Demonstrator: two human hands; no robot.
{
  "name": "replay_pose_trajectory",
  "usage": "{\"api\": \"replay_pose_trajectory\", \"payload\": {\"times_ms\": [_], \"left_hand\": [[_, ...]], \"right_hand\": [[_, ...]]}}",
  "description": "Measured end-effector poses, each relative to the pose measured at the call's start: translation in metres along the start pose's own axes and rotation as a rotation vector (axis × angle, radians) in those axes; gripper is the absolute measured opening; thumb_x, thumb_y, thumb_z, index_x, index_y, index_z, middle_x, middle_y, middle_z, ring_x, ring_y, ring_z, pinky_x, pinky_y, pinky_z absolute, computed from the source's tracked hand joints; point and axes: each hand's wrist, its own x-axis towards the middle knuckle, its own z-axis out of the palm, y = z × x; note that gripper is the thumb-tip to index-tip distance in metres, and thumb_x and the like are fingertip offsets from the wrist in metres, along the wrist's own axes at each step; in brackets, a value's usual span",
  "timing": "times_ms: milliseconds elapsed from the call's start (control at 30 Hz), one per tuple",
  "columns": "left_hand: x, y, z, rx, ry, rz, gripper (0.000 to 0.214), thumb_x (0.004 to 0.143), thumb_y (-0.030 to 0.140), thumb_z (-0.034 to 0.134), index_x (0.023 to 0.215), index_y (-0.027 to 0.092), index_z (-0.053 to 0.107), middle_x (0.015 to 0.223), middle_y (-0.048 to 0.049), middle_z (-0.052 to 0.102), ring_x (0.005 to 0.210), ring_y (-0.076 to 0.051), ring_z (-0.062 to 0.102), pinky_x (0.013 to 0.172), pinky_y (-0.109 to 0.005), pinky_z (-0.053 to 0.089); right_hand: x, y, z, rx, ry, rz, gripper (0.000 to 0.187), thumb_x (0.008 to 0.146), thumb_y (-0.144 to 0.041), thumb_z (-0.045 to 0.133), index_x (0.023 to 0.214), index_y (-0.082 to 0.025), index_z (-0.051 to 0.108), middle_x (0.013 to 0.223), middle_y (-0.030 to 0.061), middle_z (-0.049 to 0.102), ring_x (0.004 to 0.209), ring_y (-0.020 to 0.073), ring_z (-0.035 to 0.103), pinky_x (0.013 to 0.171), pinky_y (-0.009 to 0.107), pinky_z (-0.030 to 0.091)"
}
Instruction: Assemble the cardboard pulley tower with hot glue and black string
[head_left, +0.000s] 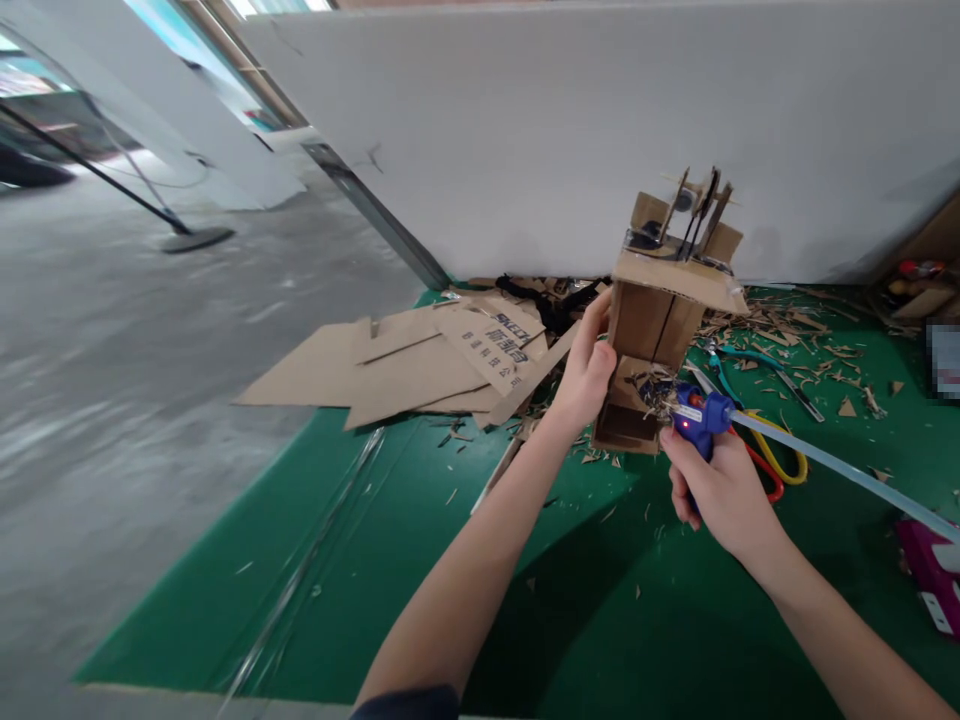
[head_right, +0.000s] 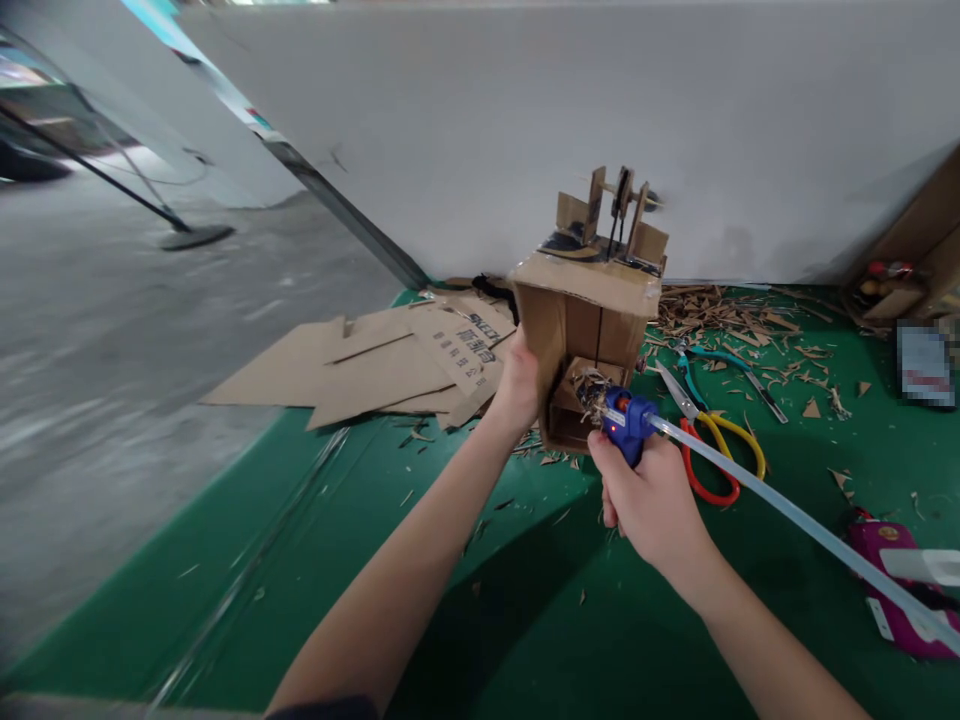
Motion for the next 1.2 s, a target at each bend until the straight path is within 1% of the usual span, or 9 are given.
{"api": "replay_pose_trajectory", "payload": {"times_ms": [133,233,400,600,700,867,933,1067,1200], "left_hand": [[-0.002,0.005,0.003,0.015,0.009,0.031,0.088,0.079,0.086,0.031,0.146,0.029,0.037,0.150,-0.0110,0.044,0.136,-0.031,0.045,0.112,-0.044,0.039],[-0.003,0.007,0.004,0.005,0.001,0.055,0.086,0.080,0.084,0.034,0.147,0.030,0.036,0.151,-0.0111,0.042,0.137,-0.031,0.043,0.112,-0.044,0.039],[-0.003,0.004,0.007,0.015,0.017,0.093,0.082,0.083,0.082,0.028,0.146,0.030,0.036,0.151,-0.0105,0.042,0.139,-0.030,0.041,0.115,-0.044,0.034],[-0.004,0.004,0.009,0.116,0.043,0.045,0.090,0.080,0.086,0.023,0.148,0.029,0.031,0.152,-0.0121,0.039,0.141,-0.031,0.038,0.116,-0.046,0.032],[-0.005,0.004,0.010,0.140,0.052,0.047,0.093,0.079,0.087,0.023,0.149,0.028,0.029,0.152,-0.0136,0.040,0.141,-0.032,0.037,0.116,-0.047,0.031],[-0.006,0.005,0.011,0.150,0.046,0.044,0.093,0.079,0.088,0.021,0.150,0.029,0.027,0.152,-0.0126,0.039,0.143,-0.030,0.035,0.117,-0.045,0.030],[-0.006,0.006,0.012,0.143,0.038,0.055,0.093,0.079,0.087,0.021,0.150,0.028,0.026,0.152,-0.0128,0.038,0.142,-0.030,0.036,0.117,-0.044,0.030],[-0.006,0.007,0.013,0.142,0.034,0.067,0.092,0.079,0.087,0.022,0.150,0.028,0.027,0.153,-0.0132,0.038,0.142,-0.031,0.036,0.117,-0.045,0.030],[-0.007,0.007,0.013,0.146,0.038,0.052,0.092,0.079,0.087,0.022,0.150,0.028,0.028,0.151,-0.0133,0.040,0.141,-0.032,0.036,0.115,-0.046,0.032]], "right_hand": [[0.009,-0.002,0.002,-0.049,0.018,-0.026,0.038,0.086,-0.052,0.056,0.064,-0.022,0.047,0.040,-0.0062,0.046,0.033,0.0096,0.045,0.032,0.019,0.033],[0.016,0.000,0.002,-0.098,0.028,-0.018,0.041,0.088,-0.053,0.053,0.062,-0.022,0.048,0.039,-0.0054,0.046,0.033,0.0099,0.046,0.032,0.020,0.034],[0.023,0.003,0.003,-0.143,0.047,-0.027,0.042,0.087,-0.058,0.052,0.065,-0.022,0.049,0.043,-0.0040,0.051,0.035,0.0116,0.049,0.032,0.021,0.037],[0.027,-0.002,0.007,-0.129,0.037,-0.031,0.037,0.088,-0.058,0.052,0.077,-0.022,0.051,0.044,-0.0055,0.051,0.034,0.0120,0.050,0.032,0.021,0.039],[0.028,-0.003,0.008,-0.115,0.044,-0.028,0.036,0.087,-0.058,0.052,0.081,-0.022,0.051,0.045,-0.0059,0.052,0.034,0.0122,0.051,0.032,0.021,0.041],[0.032,-0.003,0.009,-0.090,0.045,-0.020,0.039,0.086,-0.061,0.053,0.080,-0.023,0.048,0.046,-0.0053,0.053,0.036,0.0135,0.054,0.033,0.022,0.043],[0.033,-0.004,0.009,-0.091,0.054,-0.027,0.040,0.087,-0.062,0.052,0.079,-0.023,0.047,0.045,-0.0056,0.053,0.035,0.0130,0.053,0.033,0.022,0.043],[0.034,-0.004,0.010,-0.098,0.069,-0.035,0.040,0.087,-0.062,0.051,0.079,-0.023,0.046,0.044,-0.0061,0.052,0.033,0.0123,0.052,0.031,0.021,0.041],[0.034,-0.002,0.009,-0.103,0.054,-0.028,0.042,0.086,-0.063,0.051,0.078,-0.022,0.047,0.044,-0.0060,0.052,0.033,0.0126,0.052,0.032,0.021,0.041]]}}
